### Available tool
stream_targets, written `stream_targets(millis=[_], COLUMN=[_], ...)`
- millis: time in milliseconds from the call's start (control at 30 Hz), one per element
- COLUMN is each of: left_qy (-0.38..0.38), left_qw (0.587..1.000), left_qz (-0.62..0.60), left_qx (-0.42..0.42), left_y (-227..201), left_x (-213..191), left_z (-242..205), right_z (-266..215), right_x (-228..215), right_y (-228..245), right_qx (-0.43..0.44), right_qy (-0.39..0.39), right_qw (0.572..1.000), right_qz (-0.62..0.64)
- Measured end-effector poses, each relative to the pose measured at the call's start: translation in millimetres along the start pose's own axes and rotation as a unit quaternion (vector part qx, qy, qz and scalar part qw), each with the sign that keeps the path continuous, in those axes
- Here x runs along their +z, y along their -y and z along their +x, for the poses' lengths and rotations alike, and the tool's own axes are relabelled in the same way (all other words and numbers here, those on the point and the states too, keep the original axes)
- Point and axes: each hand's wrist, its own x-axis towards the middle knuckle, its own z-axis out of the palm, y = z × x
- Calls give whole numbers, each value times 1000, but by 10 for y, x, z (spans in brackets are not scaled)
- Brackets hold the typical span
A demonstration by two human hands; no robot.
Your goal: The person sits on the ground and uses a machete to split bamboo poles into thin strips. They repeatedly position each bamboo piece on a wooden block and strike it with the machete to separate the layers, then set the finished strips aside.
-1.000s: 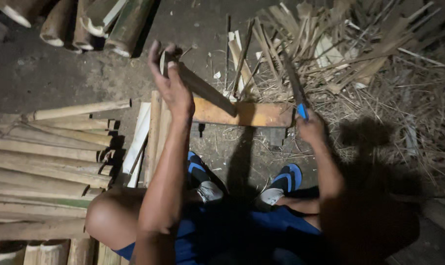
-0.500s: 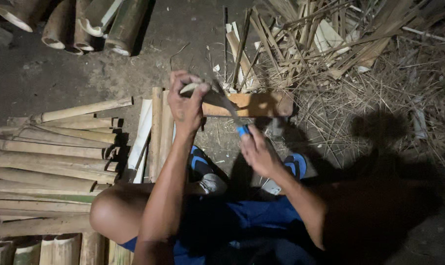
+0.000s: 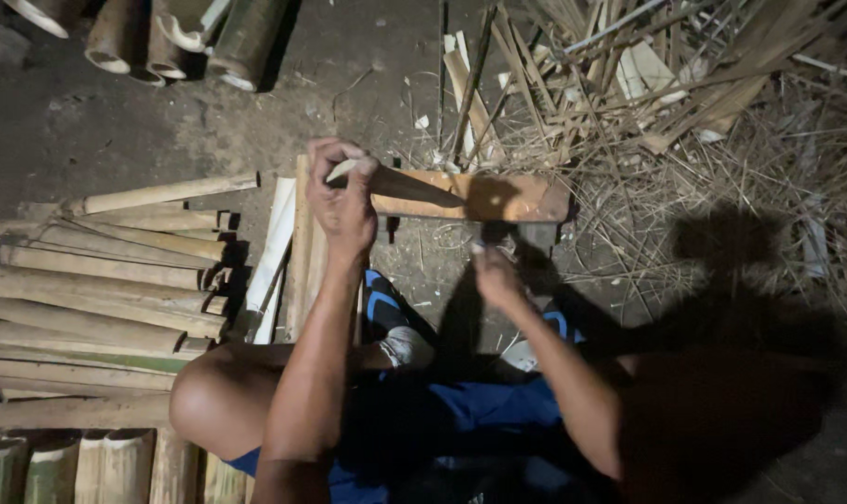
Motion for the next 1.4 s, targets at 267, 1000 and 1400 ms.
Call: stream_targets(millis=[267,1000,1400], left_qy=[-94,-11,45], left_qw=[994,985,986], left_qz=[56,-170,124], left_qx=[25,1,98], left_y=[-53,347,-62], left_x=[319,253,210], left_z=[35,136,244], right_z=[-14,103,-126], right_x=[-115,238,-163], right_y=[387,-301,105], right_qx=[-22,77,6], right_qy=[10,-29,-20], right_qw=[997,995,999], right_qz=[71,-60,47])
